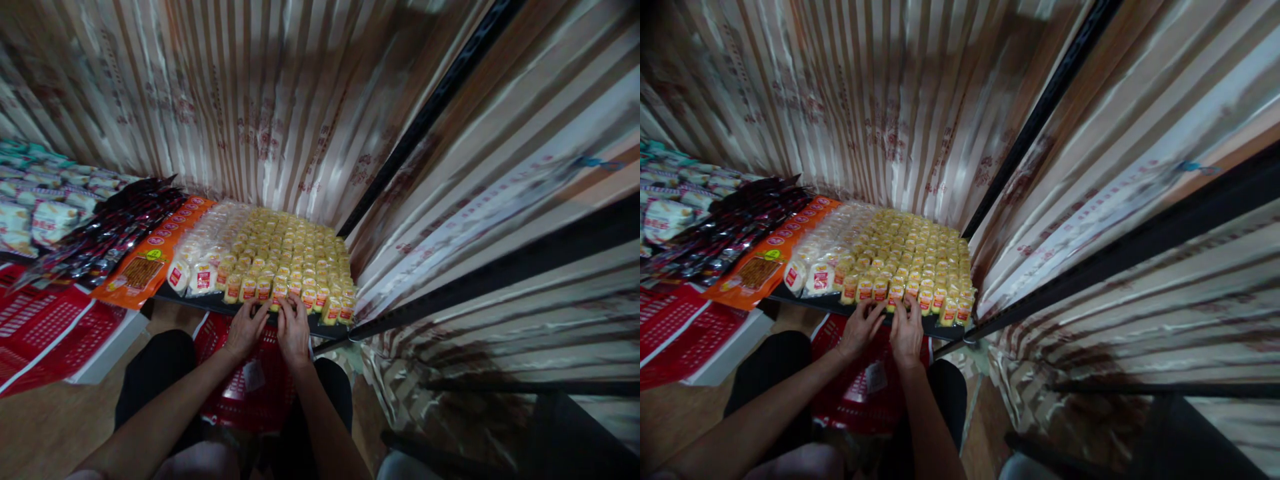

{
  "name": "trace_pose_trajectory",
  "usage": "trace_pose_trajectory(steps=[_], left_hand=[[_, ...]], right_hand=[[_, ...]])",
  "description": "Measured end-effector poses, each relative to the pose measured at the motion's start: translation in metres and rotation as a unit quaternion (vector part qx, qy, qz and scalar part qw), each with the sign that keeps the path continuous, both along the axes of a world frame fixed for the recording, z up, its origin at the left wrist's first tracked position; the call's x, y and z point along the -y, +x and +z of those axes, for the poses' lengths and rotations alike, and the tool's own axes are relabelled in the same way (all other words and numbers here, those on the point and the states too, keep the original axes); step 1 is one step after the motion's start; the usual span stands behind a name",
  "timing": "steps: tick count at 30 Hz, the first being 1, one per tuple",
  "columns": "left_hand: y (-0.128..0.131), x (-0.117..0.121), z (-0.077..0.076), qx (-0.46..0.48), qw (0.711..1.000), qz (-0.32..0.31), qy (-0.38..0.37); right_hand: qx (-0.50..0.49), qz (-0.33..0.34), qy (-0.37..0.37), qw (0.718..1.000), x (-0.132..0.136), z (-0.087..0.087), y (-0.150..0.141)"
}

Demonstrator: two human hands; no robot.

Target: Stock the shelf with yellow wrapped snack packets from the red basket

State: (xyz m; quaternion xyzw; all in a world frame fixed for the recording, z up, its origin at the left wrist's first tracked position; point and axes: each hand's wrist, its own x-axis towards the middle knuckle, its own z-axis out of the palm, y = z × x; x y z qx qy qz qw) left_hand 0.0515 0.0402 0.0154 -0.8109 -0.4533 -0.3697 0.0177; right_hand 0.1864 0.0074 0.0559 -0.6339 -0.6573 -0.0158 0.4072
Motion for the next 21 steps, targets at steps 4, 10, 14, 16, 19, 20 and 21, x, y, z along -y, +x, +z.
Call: trace_pose_trajectory(steps=[4, 10, 14, 16, 19, 20, 21], left_hand=[[-0.003, 0.003, 0.002, 0.012, 1.000, -0.019, -0.017], [-0.007, 0.010, 0.000, 0.022, 0.998, -0.037, -0.038], [-0.010, 0.019, -0.002, 0.016, 0.999, -0.030, -0.037], [-0.012, 0.023, -0.001, 0.011, 0.999, -0.025, -0.030], [-0.016, 0.029, 0.003, 0.004, 1.000, -0.013, -0.017], [-0.018, 0.030, 0.004, 0.004, 1.000, -0.005, -0.014], [-0.020, 0.031, 0.005, 0.004, 1.000, 0.004, -0.011]], right_hand=[[-0.003, 0.003, 0.006, 1.000, 0.003, -0.003, 0.001], [0.004, 0.008, 0.006, 1.000, 0.008, -0.006, -0.001], [0.003, 0.005, 0.001, 1.000, 0.011, -0.009, -0.003], [0.008, 0.006, 0.000, 1.000, 0.013, -0.009, -0.004], [0.027, 0.005, 0.005, 1.000, 0.018, -0.008, -0.004], [0.036, 0.006, 0.008, 0.999, 0.019, -0.008, -0.004], [0.046, 0.008, 0.012, 0.999, 0.020, -0.007, -0.005]])
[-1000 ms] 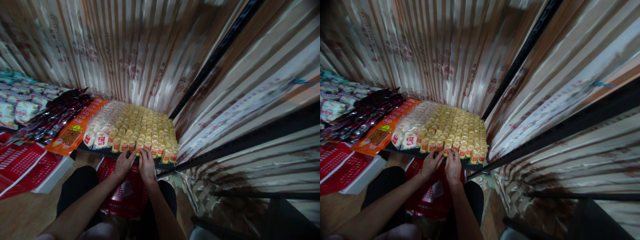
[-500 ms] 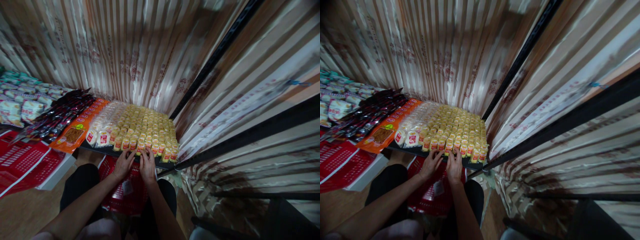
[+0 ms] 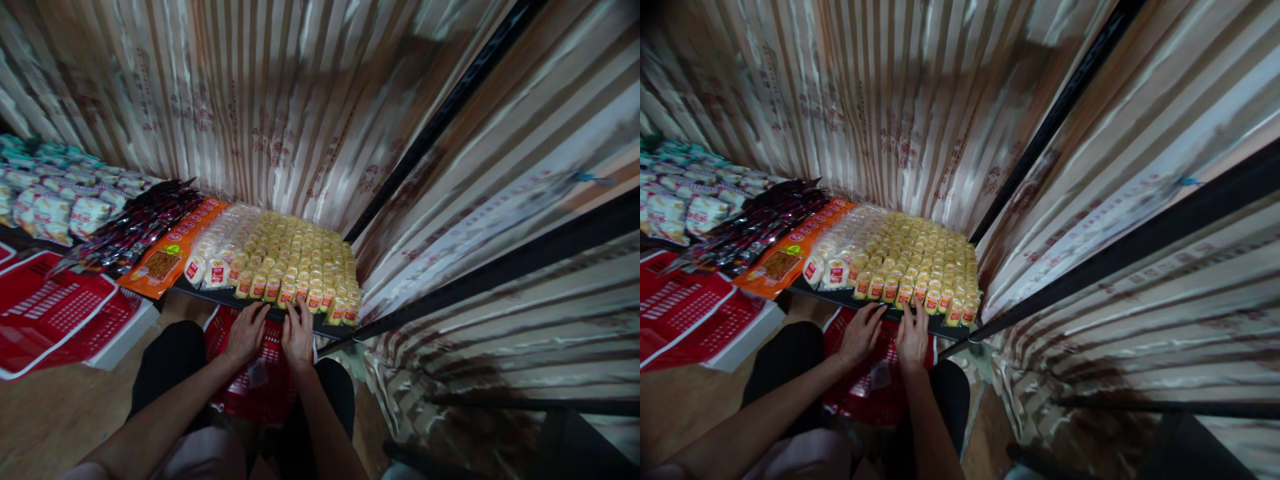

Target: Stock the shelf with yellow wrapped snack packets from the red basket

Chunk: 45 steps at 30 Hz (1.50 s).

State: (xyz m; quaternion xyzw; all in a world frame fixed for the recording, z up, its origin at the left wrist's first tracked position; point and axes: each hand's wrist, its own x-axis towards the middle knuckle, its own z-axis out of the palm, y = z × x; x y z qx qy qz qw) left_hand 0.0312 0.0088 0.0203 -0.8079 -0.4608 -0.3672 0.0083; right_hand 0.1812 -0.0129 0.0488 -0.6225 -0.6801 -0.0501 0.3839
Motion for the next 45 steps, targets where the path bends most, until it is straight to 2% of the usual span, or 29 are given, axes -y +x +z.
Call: trace_pose_trajectory(steps=[9, 20, 27, 36, 45], left_hand=[[-0.015, -0.002, 0.001, 0.011, 0.998, 0.059, -0.005], [-0.026, -0.017, -0.002, 0.027, 0.998, 0.033, -0.043], [-0.028, -0.013, -0.001, 0.033, 0.997, 0.068, -0.034], [-0.029, -0.019, -0.009, 0.046, 0.997, 0.047, -0.037], [-0.032, -0.019, -0.008, 0.064, 0.997, 0.015, -0.040]], right_hand=[[0.067, 0.044, 0.010, 0.997, 0.006, -0.007, -0.016], [0.063, 0.049, 0.002, 0.997, 0.004, -0.014, -0.018], [0.053, 0.038, 0.005, 0.998, 0.005, -0.014, -0.019], [0.051, 0.048, -0.002, 0.998, 0.002, -0.017, -0.016], [0.047, 0.050, 0.002, 0.998, 0.002, -0.018, -0.016]])
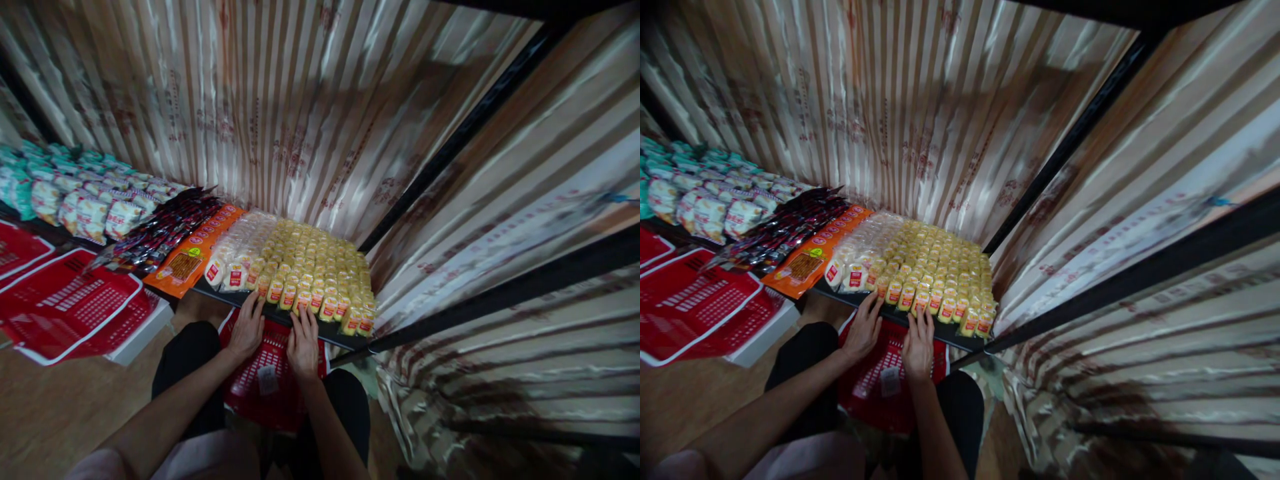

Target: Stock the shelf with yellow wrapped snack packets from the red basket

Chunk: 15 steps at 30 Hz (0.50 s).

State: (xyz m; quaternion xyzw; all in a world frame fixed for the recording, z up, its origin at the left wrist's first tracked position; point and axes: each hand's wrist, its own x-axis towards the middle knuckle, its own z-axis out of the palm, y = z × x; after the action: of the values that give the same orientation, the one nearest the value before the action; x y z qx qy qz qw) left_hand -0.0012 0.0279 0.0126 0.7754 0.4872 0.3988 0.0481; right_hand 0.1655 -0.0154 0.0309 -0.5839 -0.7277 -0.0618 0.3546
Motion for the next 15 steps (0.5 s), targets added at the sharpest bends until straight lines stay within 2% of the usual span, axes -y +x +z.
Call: trace_pose_trajectory(steps=[15], left_hand=[[0.008, 0.018, -0.005, -0.033, 0.999, 0.001, 0.003]], right_hand=[[0.007, -0.004, 0.001, 1.000, 0.004, -0.002, 0.004]])
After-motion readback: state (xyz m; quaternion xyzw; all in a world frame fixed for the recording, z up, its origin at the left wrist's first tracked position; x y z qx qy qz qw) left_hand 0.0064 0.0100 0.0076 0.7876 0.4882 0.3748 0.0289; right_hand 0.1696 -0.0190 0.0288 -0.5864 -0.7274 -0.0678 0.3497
